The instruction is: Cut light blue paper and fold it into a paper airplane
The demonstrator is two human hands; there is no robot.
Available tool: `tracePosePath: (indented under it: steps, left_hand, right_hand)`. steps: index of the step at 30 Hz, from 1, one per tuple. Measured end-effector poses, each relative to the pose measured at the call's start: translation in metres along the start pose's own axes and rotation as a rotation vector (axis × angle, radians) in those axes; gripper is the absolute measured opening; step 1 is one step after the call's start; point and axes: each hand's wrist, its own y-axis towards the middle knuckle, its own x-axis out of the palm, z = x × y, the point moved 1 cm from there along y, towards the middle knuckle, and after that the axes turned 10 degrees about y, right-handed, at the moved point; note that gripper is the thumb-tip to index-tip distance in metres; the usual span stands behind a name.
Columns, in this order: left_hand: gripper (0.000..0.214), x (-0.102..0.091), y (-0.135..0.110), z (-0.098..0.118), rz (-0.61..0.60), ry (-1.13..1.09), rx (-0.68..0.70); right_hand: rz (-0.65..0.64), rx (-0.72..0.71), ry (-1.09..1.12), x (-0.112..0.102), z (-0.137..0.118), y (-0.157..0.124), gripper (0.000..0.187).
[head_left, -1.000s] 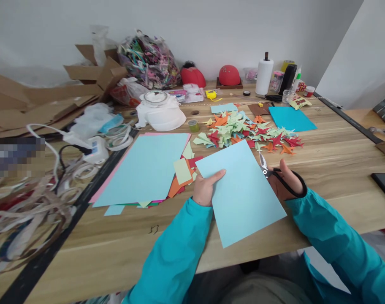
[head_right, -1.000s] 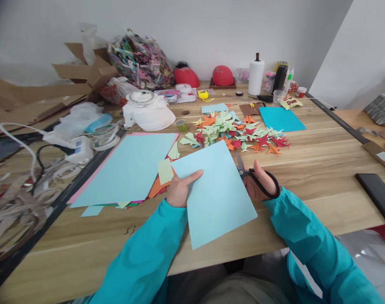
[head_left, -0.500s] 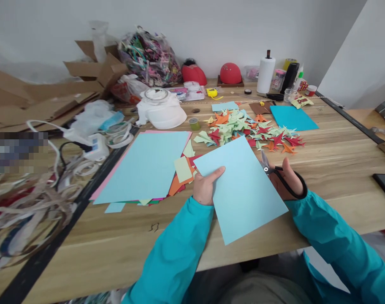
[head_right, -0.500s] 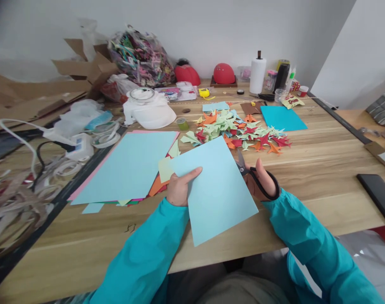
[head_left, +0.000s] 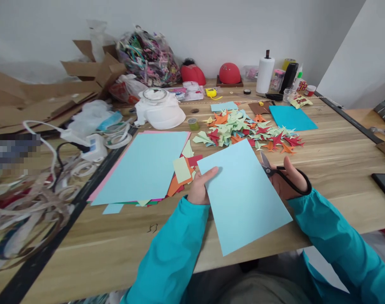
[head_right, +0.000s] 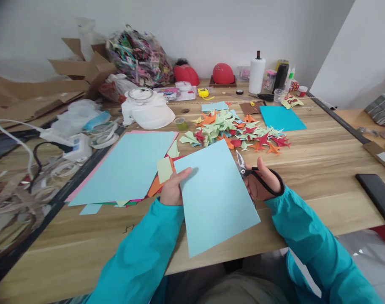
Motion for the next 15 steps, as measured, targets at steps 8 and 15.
tracePosePath:
  steps: [8,15]
  left_hand:
    - [0.046,0.0021,0.0045,-0.0032,0.038,0.059,0.078]
    - [0.039,0.0000,0.0032,-0.0042,0.125,0.169,0.157]
  right_hand:
    - [-0.061,-0.047,-0.051,0.0047,-0.0007,-0.0014,0.081]
    - [-0.175,0.021,-0.094,-0.0015,-0.0018,-0.0024,0.081]
